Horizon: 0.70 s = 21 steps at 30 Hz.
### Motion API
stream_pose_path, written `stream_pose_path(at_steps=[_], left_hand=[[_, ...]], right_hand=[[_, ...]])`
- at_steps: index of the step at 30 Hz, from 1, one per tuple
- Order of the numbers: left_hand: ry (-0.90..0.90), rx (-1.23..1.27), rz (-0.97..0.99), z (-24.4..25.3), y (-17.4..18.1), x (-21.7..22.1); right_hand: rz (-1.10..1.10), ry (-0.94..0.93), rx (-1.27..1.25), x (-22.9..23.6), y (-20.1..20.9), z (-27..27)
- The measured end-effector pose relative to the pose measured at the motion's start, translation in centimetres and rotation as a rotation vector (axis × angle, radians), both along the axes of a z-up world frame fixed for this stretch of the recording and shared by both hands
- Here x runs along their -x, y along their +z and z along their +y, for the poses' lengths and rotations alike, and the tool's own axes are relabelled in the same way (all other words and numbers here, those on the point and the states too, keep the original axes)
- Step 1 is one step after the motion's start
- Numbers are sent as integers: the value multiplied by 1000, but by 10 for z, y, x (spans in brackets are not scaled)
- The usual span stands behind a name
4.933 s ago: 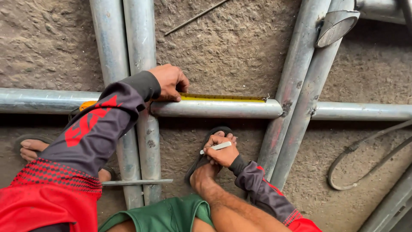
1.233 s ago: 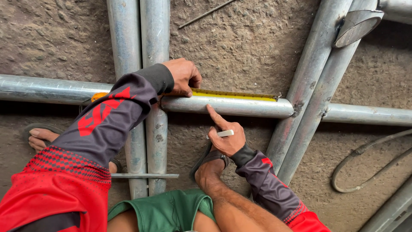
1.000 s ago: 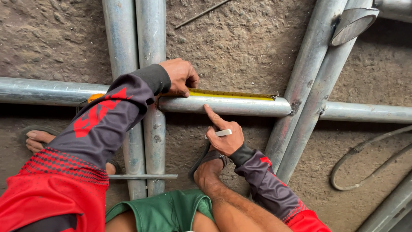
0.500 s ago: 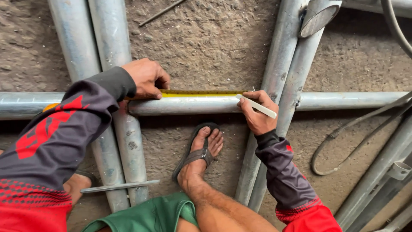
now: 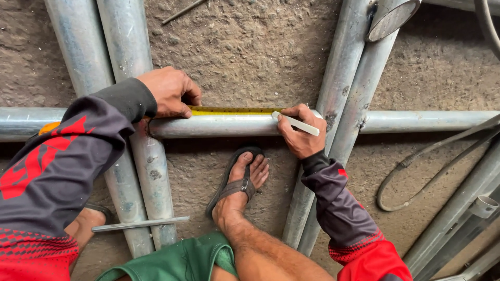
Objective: Measuring and marking metal pipes using a tape measure and a white marker for layout and assembly.
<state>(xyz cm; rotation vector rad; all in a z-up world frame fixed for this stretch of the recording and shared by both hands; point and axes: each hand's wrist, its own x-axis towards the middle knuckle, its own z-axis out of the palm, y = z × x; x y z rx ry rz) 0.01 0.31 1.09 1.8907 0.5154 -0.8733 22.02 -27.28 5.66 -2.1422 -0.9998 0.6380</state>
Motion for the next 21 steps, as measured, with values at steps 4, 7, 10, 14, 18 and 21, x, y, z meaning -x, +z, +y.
stream_pose_path(at_steps=[4, 7, 10, 14, 18, 21], left_hand=[[-3, 1, 3, 1, 1, 0], [7, 14, 3, 1, 1, -1], [11, 19, 8, 2, 2, -2], [1, 9, 7, 2, 1, -2], [3, 14, 2, 2, 2, -1], [6, 14, -3, 3, 3, -1]], right_hand=[[19, 11, -11, -1, 0, -1], [28, 9, -13, -1, -1, -2], [44, 0, -16, 1, 0, -3], [33, -2, -21, 6, 1, -4], [26, -3, -18, 7, 0, -7], [21, -34, -29, 2, 1, -6]])
